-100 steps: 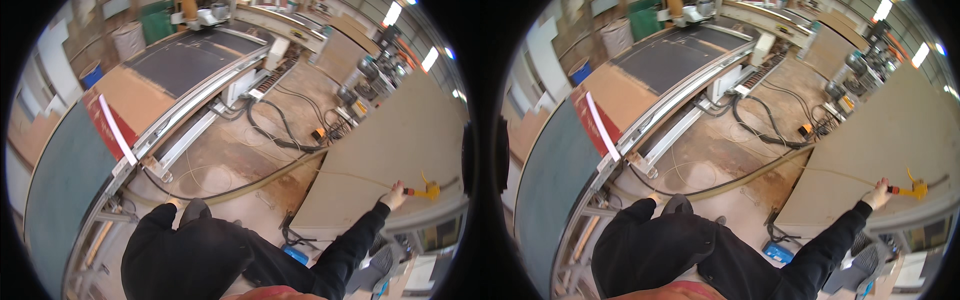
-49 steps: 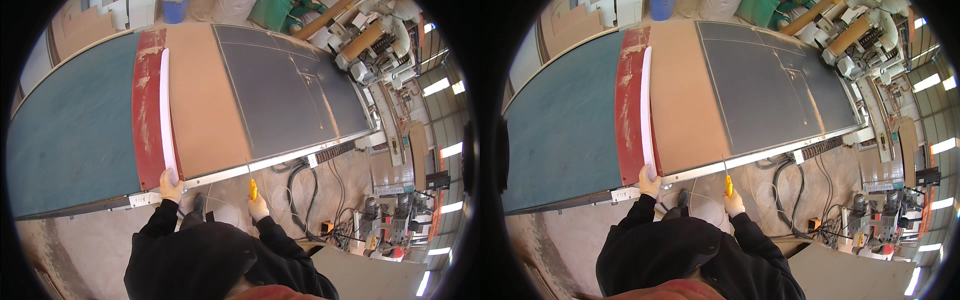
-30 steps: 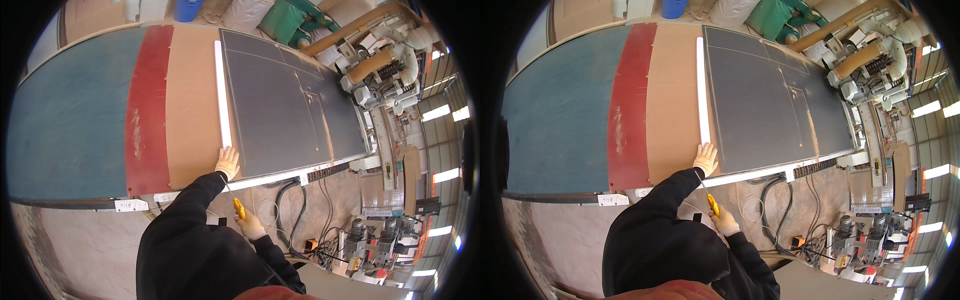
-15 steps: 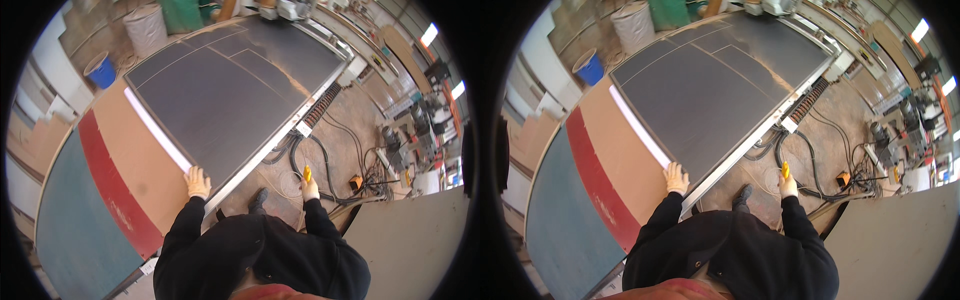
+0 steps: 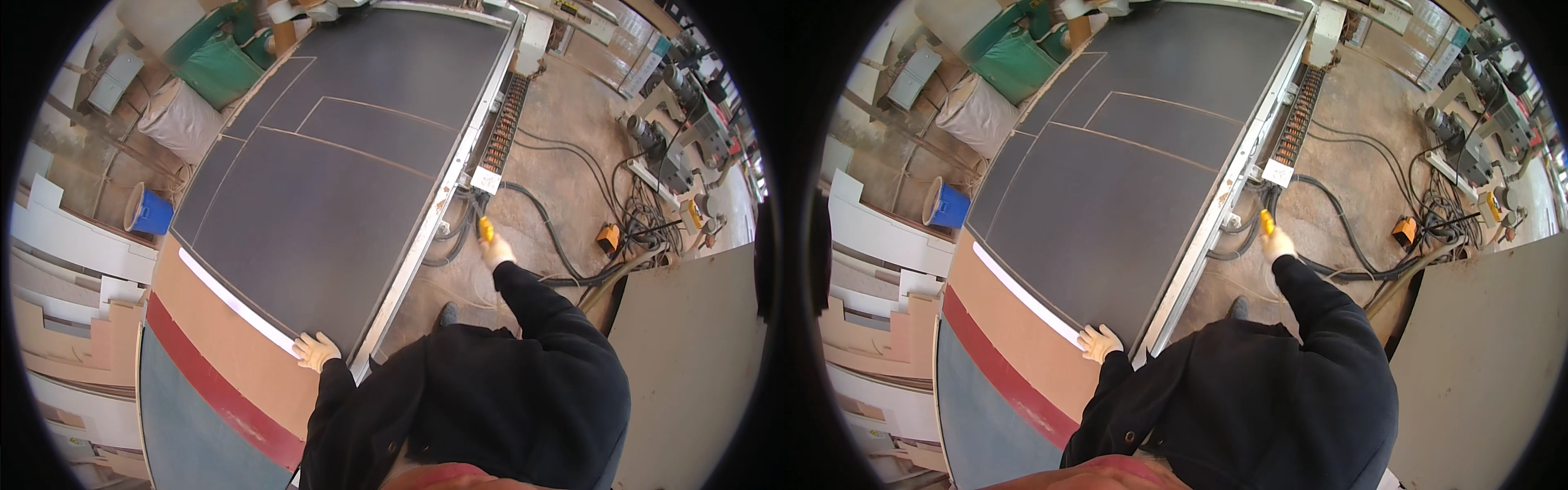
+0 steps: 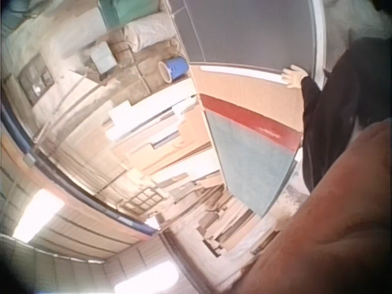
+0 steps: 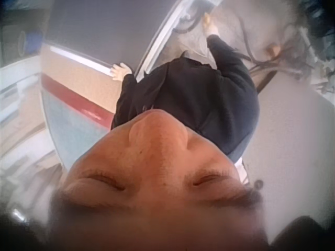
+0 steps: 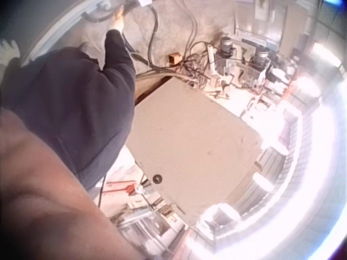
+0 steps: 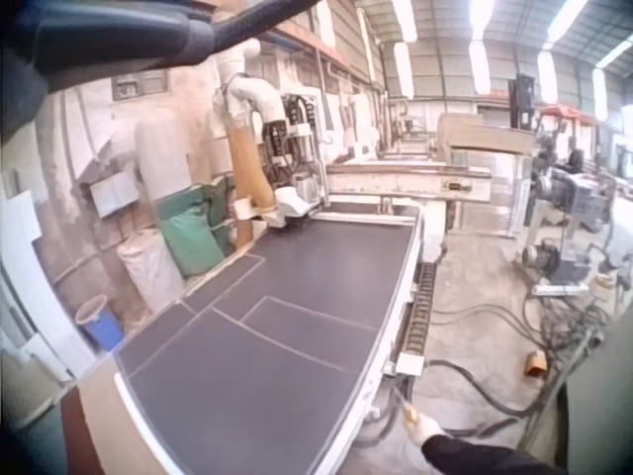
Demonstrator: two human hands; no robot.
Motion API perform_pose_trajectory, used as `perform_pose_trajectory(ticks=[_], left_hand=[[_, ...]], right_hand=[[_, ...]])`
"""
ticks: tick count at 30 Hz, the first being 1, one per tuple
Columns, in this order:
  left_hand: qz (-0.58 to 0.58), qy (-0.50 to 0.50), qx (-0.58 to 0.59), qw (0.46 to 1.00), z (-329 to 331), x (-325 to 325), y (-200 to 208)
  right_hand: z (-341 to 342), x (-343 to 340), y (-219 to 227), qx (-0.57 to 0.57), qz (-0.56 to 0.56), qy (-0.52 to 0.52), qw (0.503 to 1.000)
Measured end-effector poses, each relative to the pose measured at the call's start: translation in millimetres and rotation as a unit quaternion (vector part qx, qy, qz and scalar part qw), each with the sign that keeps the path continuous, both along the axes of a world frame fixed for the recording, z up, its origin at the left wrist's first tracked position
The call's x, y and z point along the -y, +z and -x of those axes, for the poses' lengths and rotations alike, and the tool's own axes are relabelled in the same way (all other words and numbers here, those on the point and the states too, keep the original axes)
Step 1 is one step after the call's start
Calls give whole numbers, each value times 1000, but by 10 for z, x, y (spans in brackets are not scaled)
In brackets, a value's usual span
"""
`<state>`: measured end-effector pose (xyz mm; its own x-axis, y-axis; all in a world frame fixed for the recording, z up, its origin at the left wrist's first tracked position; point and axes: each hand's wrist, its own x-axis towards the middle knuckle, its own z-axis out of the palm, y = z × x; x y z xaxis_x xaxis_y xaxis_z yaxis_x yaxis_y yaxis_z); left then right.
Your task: The person removes dark rectangular panels from a conveyor table and stacks them on a nearby pile. The person also removes a long white strip from the table and places it aside. The person wears gloves and uses a yellow-handled tool to assist with panel removal.
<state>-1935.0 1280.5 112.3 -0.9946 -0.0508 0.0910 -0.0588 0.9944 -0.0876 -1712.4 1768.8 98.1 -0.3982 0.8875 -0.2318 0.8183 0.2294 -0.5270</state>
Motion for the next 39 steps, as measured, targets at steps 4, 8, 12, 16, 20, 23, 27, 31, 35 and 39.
perform_pose_trajectory(ticks=[4,8,12,16,20,23,27,31,35,39], left_hand=[[31,14,22,999,23,-59,13],[27,20,13,999,34,-65,-4],[13,19,23,999,53,-49,-36],[3,12,1,1000,66,-32,-35],[-16,17,19,1000,67,-20,21],[-26,17,25,999,81,-8,66],[-42,25,37,998,95,26,73],[-27,16,12,999,72,61,51],[-42,15,18,999,68,77,108],[-46,15,45,998,50,92,214]], right_hand=[[-238,958,-170,49,103,190,975],[-346,881,-106,65,143,177,972],[99,-34,-42,19,93,16,995],[993,-612,45,-86,-12,101,991],[2091,-683,301,-176,126,146,965],[2756,-491,450,-141,100,167,971],[3313,-52,539,-146,25,234,961],[3318,723,650,-85,76,309,944],[2796,1401,566,-13,179,339,923],[1972,1239,204,-81,50,226,970]])
